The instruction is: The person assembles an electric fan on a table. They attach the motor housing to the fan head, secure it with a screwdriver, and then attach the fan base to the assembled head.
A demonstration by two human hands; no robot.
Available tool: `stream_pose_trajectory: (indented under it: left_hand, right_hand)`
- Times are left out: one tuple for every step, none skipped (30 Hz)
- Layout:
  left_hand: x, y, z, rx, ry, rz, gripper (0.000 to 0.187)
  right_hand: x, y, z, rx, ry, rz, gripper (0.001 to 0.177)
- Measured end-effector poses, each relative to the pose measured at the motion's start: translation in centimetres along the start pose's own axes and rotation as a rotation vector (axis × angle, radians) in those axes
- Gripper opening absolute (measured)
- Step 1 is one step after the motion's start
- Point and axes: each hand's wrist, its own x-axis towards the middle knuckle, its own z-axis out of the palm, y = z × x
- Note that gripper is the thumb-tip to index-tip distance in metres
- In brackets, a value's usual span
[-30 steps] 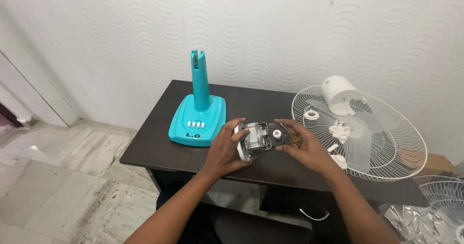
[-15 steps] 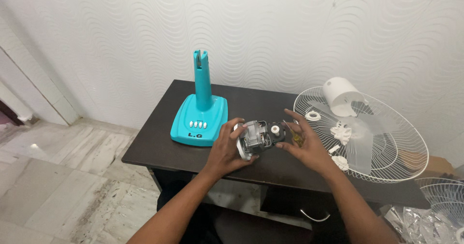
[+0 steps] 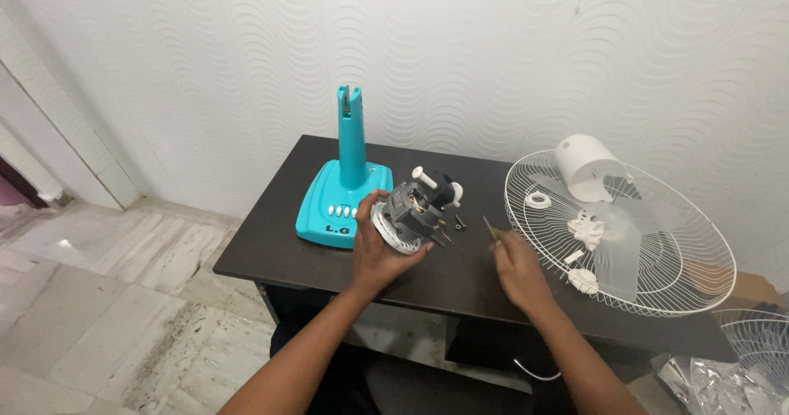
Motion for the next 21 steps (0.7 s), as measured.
stream_pose_trajectory:
  left_hand:
    - [0.0, 0.1, 0.0, 0.014, 0.011, -0.02, 0.119]
    - [-0.1, 0.2, 0.0, 0.029, 0.022, -0.041, 0.12]
    - [0.0, 0.2, 0.0, 0.045, 0.035, -0.059, 0.12]
    - [0.1, 0.3, 0.0, 0.056, 0.04, -0.062, 0.121]
    - [0.2, 0.3, -0.1, 0.069, 0.045, -0.066, 0.121]
    - [0.3, 0.4, -0.2, 0.083, 0.051, -0.071, 0.122]
    - [0.3, 0.4, -0.3, 0.077, 0.049, -0.084, 0.122]
    - [0.3, 0.5, -0.4, 0.071, 0.047, -0.097, 0.122]
    - [0.5, 0.4, -0.4, 0.063, 0.044, -0.105, 0.122]
    - [0.6, 0.4, -0.4, 0.068, 0.051, -0.094, 0.122]
    - [0.6, 0.5, -0.4, 0.071, 0.057, -0.083, 0.122]
    - [0.6, 0.5, -0.4, 0.074, 0.064, -0.072, 0.123]
    - [0.5, 0.6, -0.4, 0.076, 0.055, -0.078, 0.123]
    - [0.4, 0.6, -0.4, 0.079, 0.047, -0.083, 0.123]
    - [0.4, 0.6, -0.4, 0.079, 0.039, -0.086, 0.123]
    - [0.4, 0.6, -0.3, 0.069, 0.03, -0.09, 0.123]
    - [0.4, 0.6, -0.3, 0.061, 0.021, -0.094, 0.122]
    - [0.3, 0.6, -0.2, 0.052, 0.012, -0.098, 0.121]
    - [0.3, 0.6, -0.2, 0.07, 0.004, -0.074, 0.122]
    - [0.3, 0.6, -0.3, 0.088, -0.004, -0.05, 0.122]
    - [0.4, 0.5, -0.1, 0.103, -0.01, -0.023, 0.123]
  right_hand:
    - [-0.4, 0.1, 0.4, -0.067, 0.015, -0.015, 0.032]
    - [-1.0, -0.1, 1.0, -0.135, 0.031, -0.03, 0.033]
    - [-1.2, -0.2, 1.4, -0.201, 0.046, -0.048, 0.035]
    - [-1.0, -0.4, 1.5, -0.244, 0.042, -0.015, 0.033]
    - [-0.9, -0.6, 1.7, -0.285, 0.035, 0.018, 0.031]
    - [-0.7, -0.8, 1.7, -0.326, 0.028, 0.051, 0.03]
    - [-0.7, -1.0, 1.7, -0.348, 0.024, 0.05, 0.028]
    - [-0.6, -1.2, 1.7, -0.37, 0.019, 0.05, 0.025]
    - [-0.4, -1.2, 1.7, -0.393, 0.019, 0.049, 0.023]
    - [-0.3, -1.3, 1.7, -0.384, 0.039, 0.018, 0.022]
    - [-0.4, -1.3, 1.7, -0.377, 0.06, -0.011, 0.021]
    - [-0.5, -1.3, 1.7, -0.37, 0.08, -0.041, 0.02]
    - [-0.6, -1.3, 1.7, -0.401, 0.075, -0.04, 0.019]
    - [-0.7, -1.3, 1.8, -0.431, 0.069, -0.038, 0.019]
    - [-0.7, -1.3, 1.7, -0.463, 0.066, -0.038, 0.018]
    - [-0.7, -1.3, 1.7, -0.466, 0.064, -0.026, 0.019]
    - [-0.7, -1.4, 1.7, -0.467, 0.061, -0.015, 0.019]
    - [-0.8, -1.5, 1.6, -0.469, 0.058, -0.004, 0.02]
    - [-0.8, -1.8, 1.6, -0.452, 0.09, -0.048, 0.021]
    - [-0.8, -2.1, 1.6, -0.435, 0.122, -0.091, 0.023]
    - [-0.7, -2.3, 1.4, -0.422, 0.157, -0.136, 0.025]
